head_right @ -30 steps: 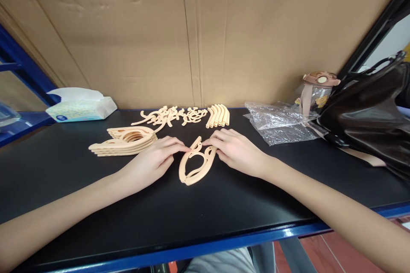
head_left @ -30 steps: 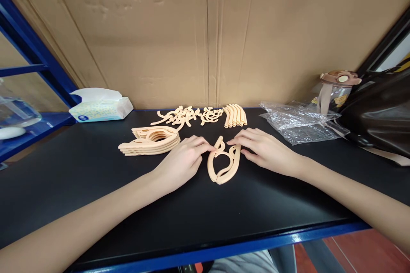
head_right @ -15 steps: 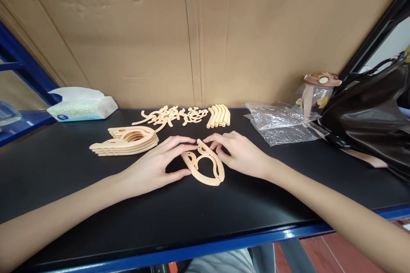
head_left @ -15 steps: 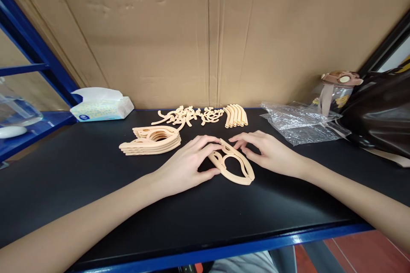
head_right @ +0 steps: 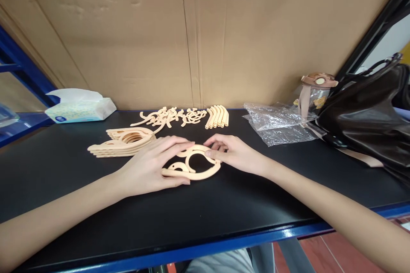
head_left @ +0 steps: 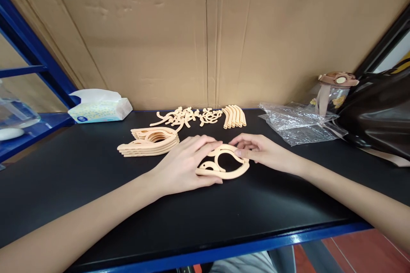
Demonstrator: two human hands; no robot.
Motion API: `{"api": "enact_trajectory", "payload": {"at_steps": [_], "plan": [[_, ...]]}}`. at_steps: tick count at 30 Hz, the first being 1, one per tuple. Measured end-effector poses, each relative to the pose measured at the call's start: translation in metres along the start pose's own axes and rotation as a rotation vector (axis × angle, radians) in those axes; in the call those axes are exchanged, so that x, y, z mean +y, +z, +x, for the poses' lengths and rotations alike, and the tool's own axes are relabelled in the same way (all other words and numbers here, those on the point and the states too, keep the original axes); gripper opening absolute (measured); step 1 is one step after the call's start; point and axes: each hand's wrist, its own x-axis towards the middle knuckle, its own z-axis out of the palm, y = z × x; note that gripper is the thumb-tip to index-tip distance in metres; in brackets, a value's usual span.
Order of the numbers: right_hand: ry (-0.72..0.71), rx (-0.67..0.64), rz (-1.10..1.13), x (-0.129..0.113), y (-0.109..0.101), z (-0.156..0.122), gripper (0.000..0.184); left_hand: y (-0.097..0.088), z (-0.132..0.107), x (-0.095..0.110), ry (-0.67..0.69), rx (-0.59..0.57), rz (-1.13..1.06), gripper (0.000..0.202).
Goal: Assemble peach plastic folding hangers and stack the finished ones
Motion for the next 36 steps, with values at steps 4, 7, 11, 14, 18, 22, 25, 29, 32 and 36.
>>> {"api": "enact_trajectory", "payload": {"at_steps": [4, 7, 11, 14, 18, 22, 25, 29, 32, 36], "plan": [[0.049, -0.093, 0.085, 0.0004, -0.0024, 0.0014, 0.032, -0.0025, 0.0004, -0.0026, -0.025, 0.094, 0.087, 0.066], [0.067, -0.107, 0.171, -0.0018, -0.0024, 0.0017, 0.033, -0.0022, 0.0009, -0.0039, -0.048, 0.076, 0.101, 0.068], [0.076, -0.119, 0.224, -0.0009, -0.0021, 0.0025, 0.032, -0.0003, 0.0013, -0.0044, -0.061, 0.046, 0.102, 0.072], [0.073, -0.123, 0.246, 0.0028, -0.0026, 0.0032, 0.030, -0.0007, 0.0015, -0.0045, -0.063, 0.021, 0.098, 0.074], [0.073, -0.129, 0.263, 0.0048, -0.0029, 0.0032, 0.028, -0.0020, 0.0013, -0.0045, -0.068, 0.015, 0.070, 0.076], [0.073, -0.143, 0.266, 0.0020, -0.0027, 0.0024, 0.027, -0.0006, 0.0007, -0.0051, -0.062, 0.008, 0.076, 0.074], [0.068, -0.160, 0.269, 0.0010, -0.0033, 0.0020, 0.027, 0.0007, 0.0004, -0.0056, -0.055, 0.002, 0.082, 0.074], [0.067, -0.171, 0.260, 0.0017, -0.0041, 0.0024, 0.027, 0.0004, 0.0007, -0.0046, -0.033, 0.029, 0.108, 0.075], [0.065, -0.164, 0.250, 0.0014, -0.0036, 0.0030, 0.027, -0.0008, 0.0010, -0.0032, -0.011, 0.048, 0.141, 0.071], [0.067, -0.157, 0.228, 0.0009, -0.0022, 0.0031, 0.029, -0.0014, 0.0003, -0.0016, -0.005, 0.061, 0.177, 0.065]]}}
